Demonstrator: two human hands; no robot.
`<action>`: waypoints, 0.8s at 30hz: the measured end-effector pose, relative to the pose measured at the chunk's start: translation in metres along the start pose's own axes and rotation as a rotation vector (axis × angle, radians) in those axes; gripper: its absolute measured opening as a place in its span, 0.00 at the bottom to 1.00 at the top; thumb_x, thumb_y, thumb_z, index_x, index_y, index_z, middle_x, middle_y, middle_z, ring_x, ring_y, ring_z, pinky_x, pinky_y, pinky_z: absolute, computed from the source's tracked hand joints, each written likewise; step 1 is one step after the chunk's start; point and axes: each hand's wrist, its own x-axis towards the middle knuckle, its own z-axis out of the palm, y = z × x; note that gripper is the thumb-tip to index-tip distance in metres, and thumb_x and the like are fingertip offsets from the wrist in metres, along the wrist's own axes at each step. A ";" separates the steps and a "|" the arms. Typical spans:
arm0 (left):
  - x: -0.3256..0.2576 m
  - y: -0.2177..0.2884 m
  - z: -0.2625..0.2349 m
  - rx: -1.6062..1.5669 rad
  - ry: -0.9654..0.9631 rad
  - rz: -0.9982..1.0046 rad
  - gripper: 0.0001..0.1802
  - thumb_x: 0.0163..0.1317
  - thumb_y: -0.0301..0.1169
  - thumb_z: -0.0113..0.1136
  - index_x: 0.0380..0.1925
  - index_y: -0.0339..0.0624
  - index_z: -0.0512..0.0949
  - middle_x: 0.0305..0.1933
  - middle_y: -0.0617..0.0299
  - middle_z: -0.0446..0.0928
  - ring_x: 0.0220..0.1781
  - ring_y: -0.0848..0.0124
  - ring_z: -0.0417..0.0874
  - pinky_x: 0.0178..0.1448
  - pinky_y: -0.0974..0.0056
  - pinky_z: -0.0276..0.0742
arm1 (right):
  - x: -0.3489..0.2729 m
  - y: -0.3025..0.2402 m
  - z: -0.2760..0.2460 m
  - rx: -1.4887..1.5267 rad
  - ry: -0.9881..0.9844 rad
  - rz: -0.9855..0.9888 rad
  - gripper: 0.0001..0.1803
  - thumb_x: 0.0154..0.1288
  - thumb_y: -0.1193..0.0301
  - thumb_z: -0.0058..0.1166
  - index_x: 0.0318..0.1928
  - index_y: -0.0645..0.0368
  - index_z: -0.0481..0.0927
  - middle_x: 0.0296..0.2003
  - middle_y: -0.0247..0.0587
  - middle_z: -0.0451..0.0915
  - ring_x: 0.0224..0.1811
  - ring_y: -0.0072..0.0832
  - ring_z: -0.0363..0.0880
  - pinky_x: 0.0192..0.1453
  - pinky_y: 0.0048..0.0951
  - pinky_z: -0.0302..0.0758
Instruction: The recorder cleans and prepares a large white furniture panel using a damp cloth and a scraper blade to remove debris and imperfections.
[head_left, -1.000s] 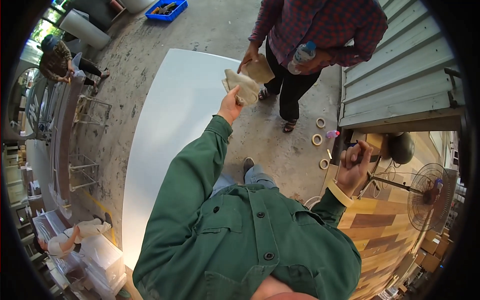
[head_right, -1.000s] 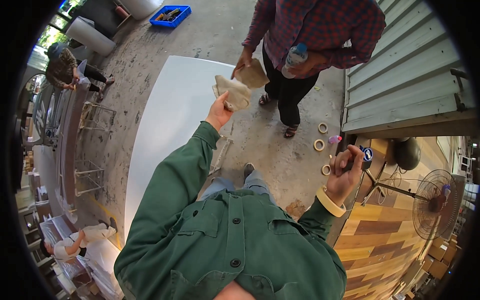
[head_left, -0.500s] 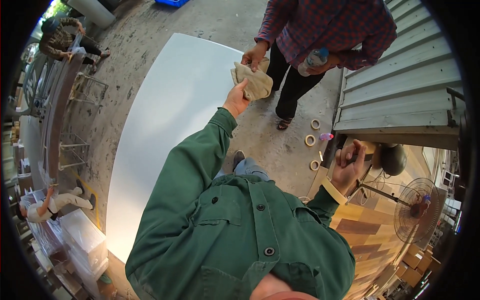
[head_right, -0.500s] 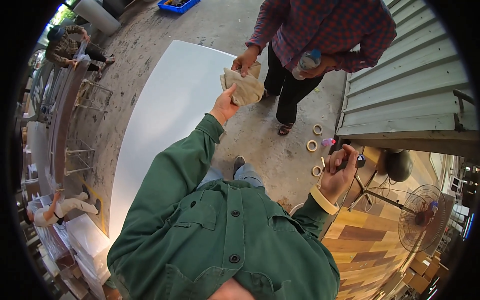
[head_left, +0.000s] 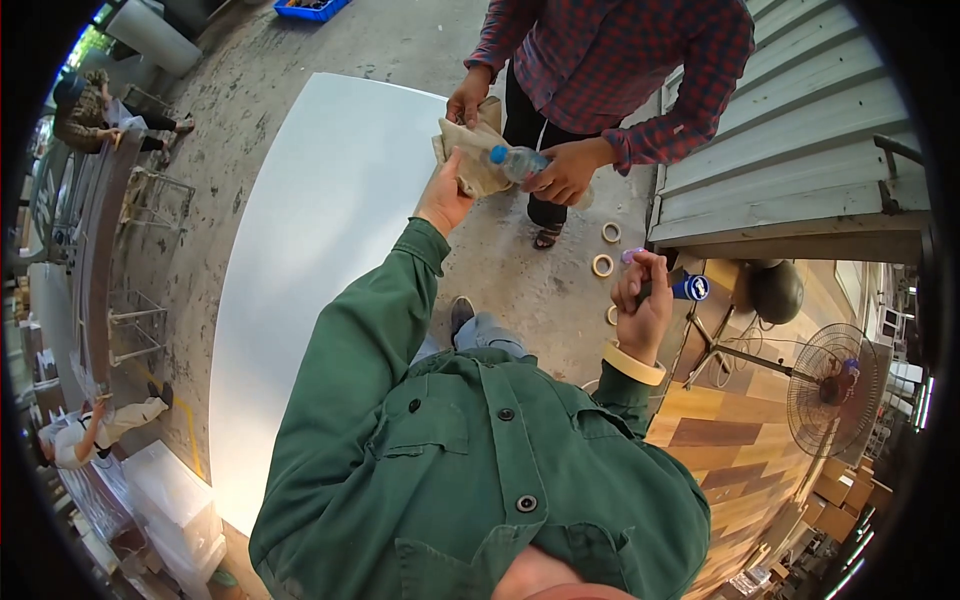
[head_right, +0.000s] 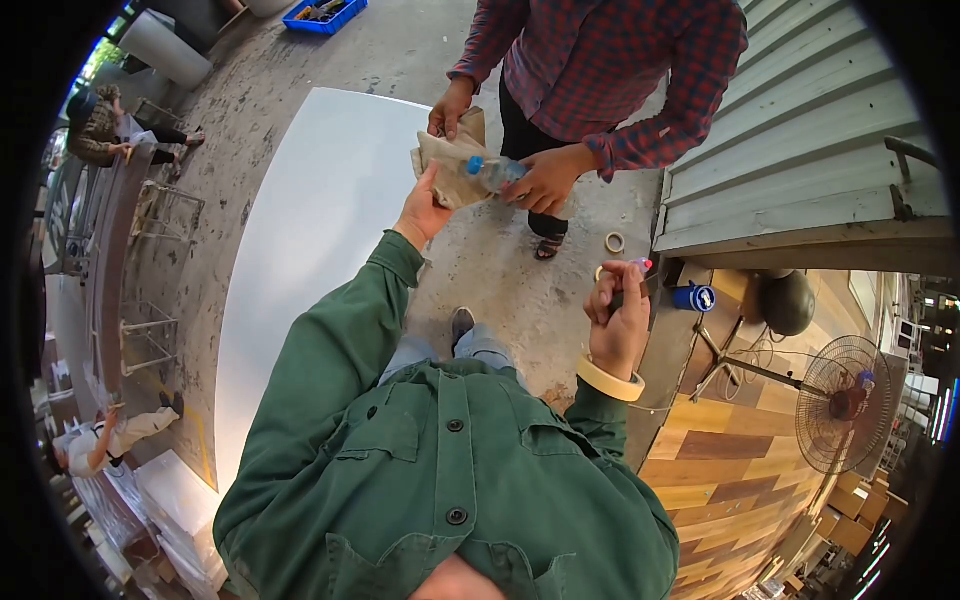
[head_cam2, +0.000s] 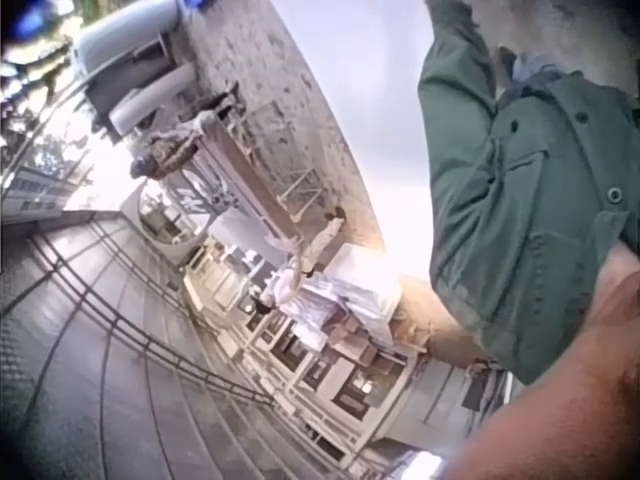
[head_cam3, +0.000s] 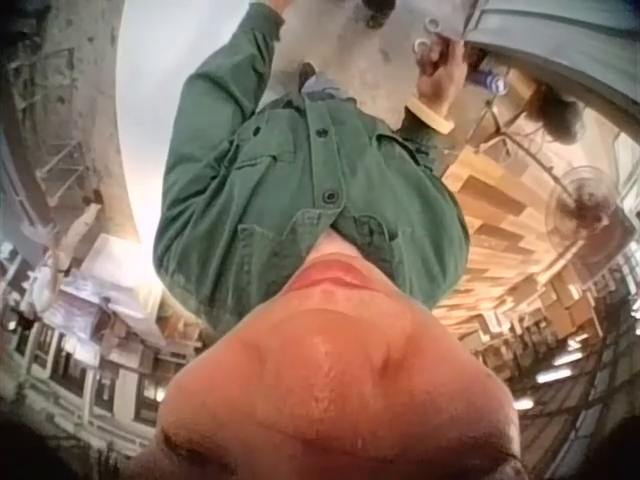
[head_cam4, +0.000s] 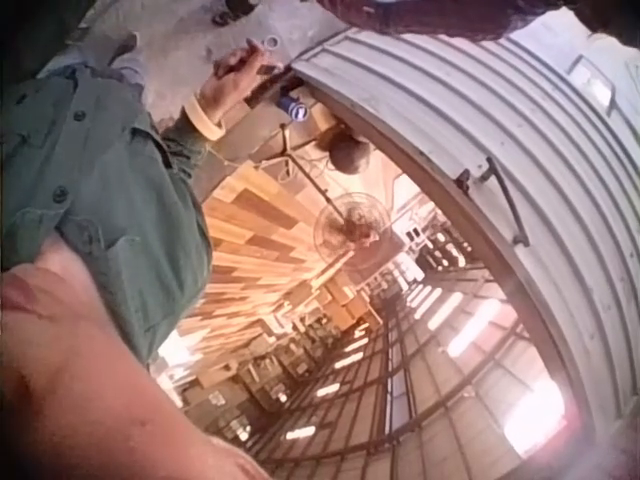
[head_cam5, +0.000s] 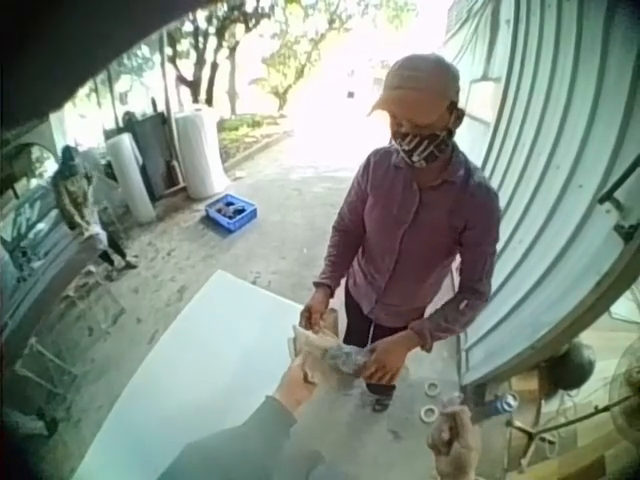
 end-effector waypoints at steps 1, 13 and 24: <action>-0.001 -0.001 0.002 0.000 -0.002 -0.001 0.28 0.68 0.44 0.52 0.63 0.44 0.63 0.63 0.60 0.70 0.65 0.62 0.70 0.70 0.54 0.64 | 0.000 0.001 -0.002 -0.003 0.006 0.010 0.18 0.75 0.58 0.40 0.40 0.59 0.76 0.19 0.26 0.61 0.13 0.14 0.50 0.19 0.20 0.47; -0.014 0.003 -0.023 0.043 -0.029 0.017 0.29 0.69 0.49 0.48 0.64 0.44 0.62 0.63 0.57 0.69 0.65 0.59 0.70 0.69 0.52 0.64 | 0.005 0.008 -0.005 0.009 -0.060 0.042 0.17 0.75 0.61 0.40 0.41 0.62 0.76 0.19 0.28 0.64 0.14 0.14 0.52 0.19 0.20 0.50; -0.046 0.017 -0.013 0.029 0.021 0.023 0.31 0.69 0.50 0.47 0.66 0.46 0.59 0.67 0.58 0.65 0.68 0.59 0.65 0.71 0.50 0.61 | 0.005 0.013 0.000 -0.001 -0.078 0.064 0.17 0.75 0.61 0.41 0.41 0.62 0.76 0.19 0.28 0.64 0.14 0.14 0.52 0.20 0.20 0.50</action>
